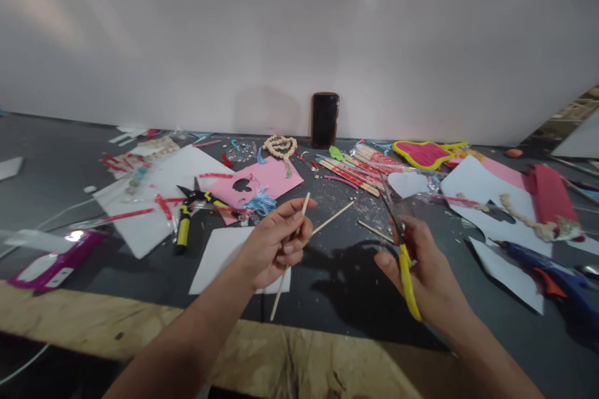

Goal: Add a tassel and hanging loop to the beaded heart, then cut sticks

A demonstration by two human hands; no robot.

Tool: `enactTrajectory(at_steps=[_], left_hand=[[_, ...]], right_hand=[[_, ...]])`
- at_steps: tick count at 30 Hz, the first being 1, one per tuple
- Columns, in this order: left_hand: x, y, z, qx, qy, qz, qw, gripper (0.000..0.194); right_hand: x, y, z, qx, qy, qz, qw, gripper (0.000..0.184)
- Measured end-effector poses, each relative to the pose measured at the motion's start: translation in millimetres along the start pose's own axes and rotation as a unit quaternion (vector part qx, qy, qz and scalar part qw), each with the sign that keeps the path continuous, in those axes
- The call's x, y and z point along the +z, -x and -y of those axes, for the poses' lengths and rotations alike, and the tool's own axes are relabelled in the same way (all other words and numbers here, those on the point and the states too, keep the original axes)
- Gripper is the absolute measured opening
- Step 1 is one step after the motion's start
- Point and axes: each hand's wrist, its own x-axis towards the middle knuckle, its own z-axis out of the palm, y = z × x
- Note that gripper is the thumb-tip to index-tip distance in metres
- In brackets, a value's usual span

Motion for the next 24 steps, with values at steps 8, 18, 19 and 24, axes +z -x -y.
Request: enactTrajectory(at_steps=[8, 18, 19, 24], left_hand=[[-3.0, -6.0, 6.9, -0.028, 0.004, -0.008, 1.000, 0.015], [2.3, -1.9, 14.1, -0.082, -0.011, 0.015, 0.996, 0.012], [3.0, -1.3, 14.9, -0.087, -0.015, 0.011, 0.996, 0.014], [4.1, -1.1, 19.1, -0.109, -0.044, 0.004, 0.993, 0.019]], right_hand=[[7.2, -0.4, -10.6, 0.025, 0.069, -0.003, 0.997, 0.045], [14.9, 0.9, -12.0, -0.007, 0.075, 0.021, 0.997, 0.038], [15.2, 1.2, -12.2, -0.009, 0.076, 0.028, 0.997, 0.037], [14.1, 1.4, -13.6, -0.008, 0.081, 0.042, 0.996, 0.038]])
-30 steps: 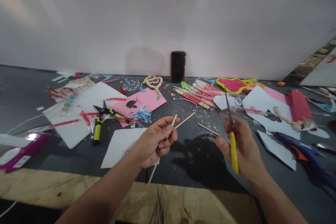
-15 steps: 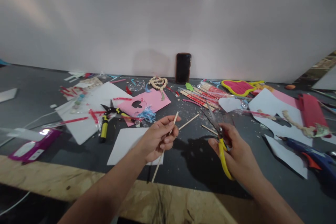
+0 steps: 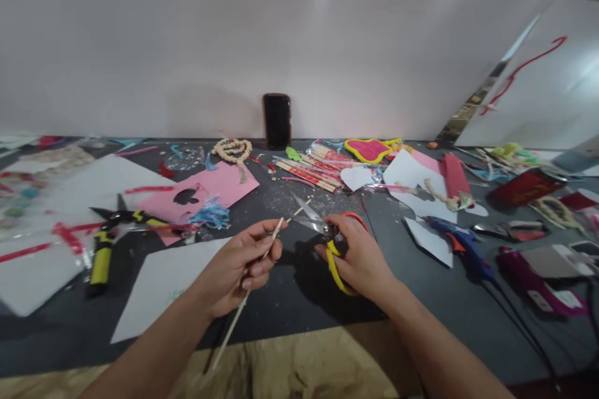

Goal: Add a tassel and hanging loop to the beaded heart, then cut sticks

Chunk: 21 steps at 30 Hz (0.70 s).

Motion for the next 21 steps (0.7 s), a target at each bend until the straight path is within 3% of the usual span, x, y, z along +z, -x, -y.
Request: enactTrajectory(at_steps=[21], left_hand=[[2.2, -0.4, 13.2, -0.043, -0.025, -0.051, 0.997, 0.024]], right_hand=[[-2.7, 5.8, 9.6, -0.001, -0.032, 0.025, 0.999, 0.043]])
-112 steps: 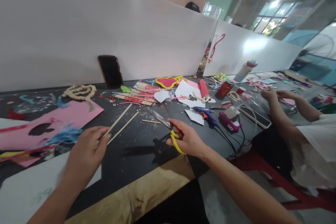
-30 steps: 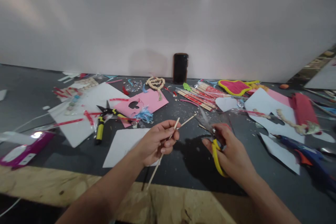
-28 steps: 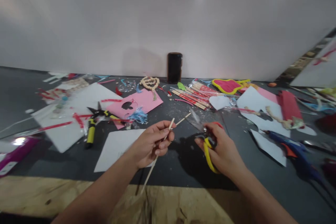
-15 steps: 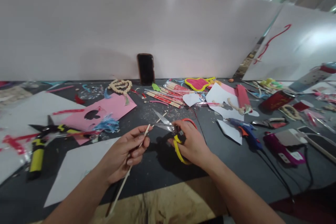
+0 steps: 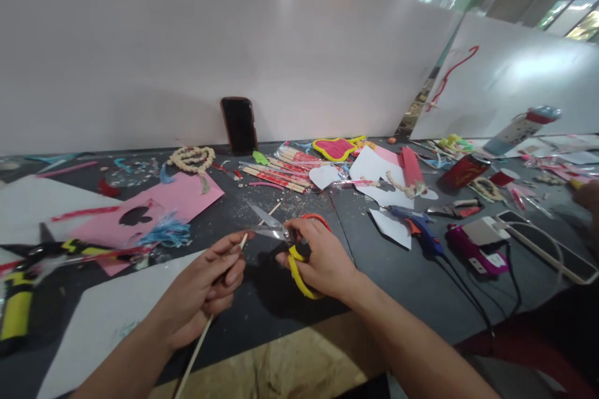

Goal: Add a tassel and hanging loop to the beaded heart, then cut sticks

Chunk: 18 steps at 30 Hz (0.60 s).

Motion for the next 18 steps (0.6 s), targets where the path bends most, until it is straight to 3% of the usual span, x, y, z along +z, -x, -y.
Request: enactTrajectory(at_steps=[8, 13, 18], left_hand=[[3.5, -0.7, -3.2, 0.027, 0.003, -0.012, 1.000, 0.019], [4.7, -3.5, -1.8, 0.075, 0.036, 0.027, 0.996, 0.021], [4.2, -1.1, 2.4, 0.045, 0.007, 0.038, 0.998, 0.021]], right_hand=[[-1.9, -1.9, -1.7, 0.014, -0.001, -0.028, 1.000, 0.043], [0.1, -2.2, -3.2, 0.003, -0.028, -0.047, 0.998, 0.041], [0.7, -1.5, -3.3, 0.010, -0.081, -0.049, 0.995, 0.040]])
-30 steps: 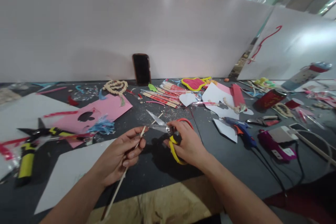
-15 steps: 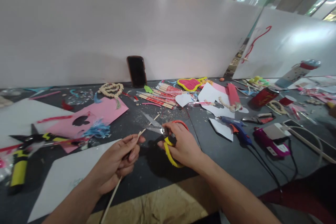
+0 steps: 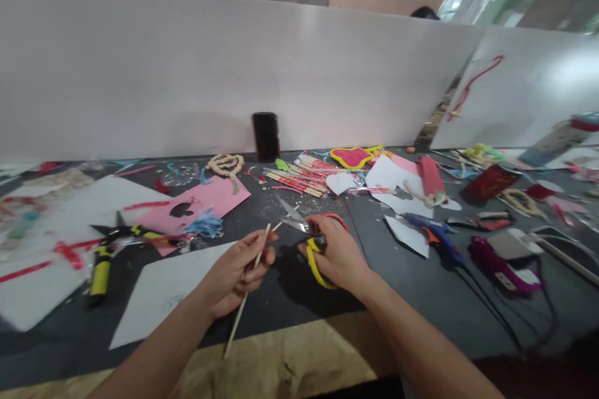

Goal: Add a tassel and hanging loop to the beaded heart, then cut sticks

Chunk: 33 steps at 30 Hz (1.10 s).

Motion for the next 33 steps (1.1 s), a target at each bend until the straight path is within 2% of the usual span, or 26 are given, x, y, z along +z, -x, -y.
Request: enactTrajectory(at_steps=[3, 7, 12, 17, 21, 26, 33], left_hand=[[2.1, 3.8, 2.1, -0.011, -0.022, -0.005, 1.000, 0.018], [12.0, 9.3, 5.5, -0.017, -0.082, 0.025, 0.996, 0.018], [28.3, 17.2, 12.6, -0.014, -0.153, 0.048, 0.987, 0.025], [32.6, 25.3, 17.2, -0.003, -0.175, 0.057, 0.983, 0.030], [30.8, 29.7, 19.4, -0.008, -0.208, 0.041, 0.977, 0.032], [35.2, 31.3, 27.4, -0.028, -0.309, 0.031, 0.950, 0.041], [33.1, 30.0, 35.8, -0.001, -0.294, 0.024, 0.955, 0.039]], right_hand=[[1.6, 0.9, 1.2, 0.018, -0.039, 0.002, 0.999, 0.045], [7.2, 1.2, 6.2, 0.046, -0.139, 0.004, 0.989, 0.043], [11.4, 6.4, 22.7, 0.015, -0.275, 0.046, 0.960, 0.024], [8.2, 14.8, 30.0, -0.014, -0.348, 0.072, 0.934, 0.023], [3.6, 22.5, 29.3, -0.014, -0.382, 0.064, 0.922, 0.028], [1.8, 34.3, 31.6, -0.005, -0.386, 0.072, 0.920, 0.028], [2.1, 42.7, 31.5, -0.004, -0.359, 0.073, 0.930, 0.026]])
